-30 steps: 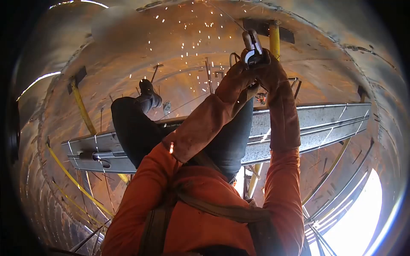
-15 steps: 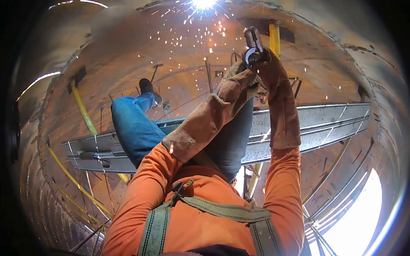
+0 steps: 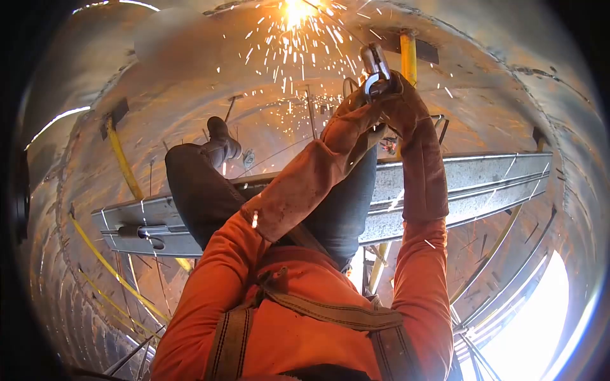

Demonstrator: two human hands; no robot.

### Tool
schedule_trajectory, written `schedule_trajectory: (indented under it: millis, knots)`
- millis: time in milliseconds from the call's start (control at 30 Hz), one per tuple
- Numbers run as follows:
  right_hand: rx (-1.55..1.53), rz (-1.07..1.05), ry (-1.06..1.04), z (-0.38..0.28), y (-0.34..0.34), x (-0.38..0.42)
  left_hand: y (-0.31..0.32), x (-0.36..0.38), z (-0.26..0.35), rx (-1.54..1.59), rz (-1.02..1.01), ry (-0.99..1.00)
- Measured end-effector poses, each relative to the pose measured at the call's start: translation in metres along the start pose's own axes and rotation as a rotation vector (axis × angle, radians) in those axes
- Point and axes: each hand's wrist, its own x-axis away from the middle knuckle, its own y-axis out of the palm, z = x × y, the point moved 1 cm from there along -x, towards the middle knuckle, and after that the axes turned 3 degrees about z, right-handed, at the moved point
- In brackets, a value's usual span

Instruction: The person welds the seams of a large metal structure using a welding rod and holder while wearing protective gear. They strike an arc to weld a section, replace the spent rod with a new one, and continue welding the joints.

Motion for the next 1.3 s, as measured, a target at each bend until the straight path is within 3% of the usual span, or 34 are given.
schedule_trajectory:
  millis: [100, 167, 200, 267, 300, 333, 433, 500, 533, 600, 633, 700, 733, 800, 833, 867, 933, 967, 1000, 1033, 1067, 1133, 1233, 1300]
  knots:
    - [0.231, -0.074, -0.115, -0.003, 0.019, 0.012, 0.012, 0.009, 0.015, -0.040, 0.018, -0.039]
    - [0.788, 0.053, -0.327, -0.007, 0.034, 0.018, 0.013, 0.009, 0.016, -0.054, 0.031, -0.038]
    - [0.787, 0.053, -0.327, -0.004, 0.026, 0.012, 0.011, 0.009, 0.016, -0.047, 0.013, -0.033]
    - [-0.261, -0.098, -0.042, 0.002, 0.011, 0.000, 0.011, 0.009, 0.016, -0.048, 0.021, -0.036]
    - [-0.196, -0.138, -0.162, 0.004, 0.014, 0.014, 0.008, 0.006, 0.013, -0.047, 0.017, -0.037]
    - [-0.266, -0.239, -0.134, 0.006, 0.007, 0.009, 0.004, 0.003, 0.009, -0.046, 0.014, -0.037]
    - [-0.266, -0.186, -0.051, 0.006, -0.009, -0.005, 0.014, 0.010, 0.014, -0.029, 0.092, -0.028]
    - [0.076, -0.122, -0.320, 0.010, -0.005, 0.002, 0.011, 0.009, 0.012, 0.002, 0.124, -0.036]
    - [0.075, -0.122, -0.319, 0.011, -0.011, -0.004, -0.010, -0.003, -0.004, 0.002, 0.124, -0.036]
    - [-0.071, -0.163, -0.257, 0.013, -0.032, -0.021, -0.056, -0.030, -0.037, -0.595, -0.055, 0.367]
    - [-0.070, -0.162, -0.257, 0.010, -0.027, -0.018, -0.045, -0.024, -0.031, -0.594, -0.055, 0.367]
    - [-0.149, 0.051, -0.109, 0.003, -0.003, -0.005, -0.014, -0.005, -0.013, -0.153, 0.053, 0.098]
    - [-0.149, 0.051, -0.109, 0.006, 0.003, -0.001, -0.016, -0.006, -0.013, -0.153, 0.053, 0.099]
    - [0.661, 0.028, -0.452, 0.007, 0.013, 0.004, -0.007, -0.004, -0.002, -0.142, 0.104, 0.033]
    - [0.480, 0.096, -0.322, 0.005, 0.015, 0.002, 0.005, 0.009, 0.008, 0.054, 0.154, -0.057]
    - [0.480, 0.096, -0.323, 0.003, 0.015, 0.002, 0.000, 0.007, 0.004, 0.054, 0.153, -0.057]
    - [0.113, 0.100, -0.137, 0.000, 0.010, 0.003, -0.011, 0.001, -0.004, -0.456, 0.017, 0.327]
    - [0.113, 0.101, -0.137, -0.002, 0.010, 0.004, -0.005, 0.003, 0.001, -0.249, 0.051, 0.144]
    - [-0.004, -0.057, -0.059, -0.003, 0.011, 0.004, 0.001, 0.004, 0.007, -0.040, 0.084, -0.038]
    - [-0.121, -0.215, 0.021, -0.005, 0.012, 0.004, 0.002, 0.001, 0.004, 0.016, 0.017, -0.013]
    - [-0.058, -0.181, -0.026, -0.006, 0.030, 0.015, 0.000, 0.002, 0.002, 0.076, 0.053, -0.012]
    - [0.623, -0.035, -0.340, -0.002, 0.045, 0.022, 0.003, 0.004, 0.008, -0.010, 0.109, -0.045]
    - [0.624, 0.031, -0.357, 0.002, 0.014, -0.006, 0.005, 0.002, 0.006, 0.037, 0.073, -0.001]
    - [0.624, 0.098, -0.370, 0.003, -0.015, -0.004, 0.000, 0.006, 0.012, -0.206, 0.111, -0.005]
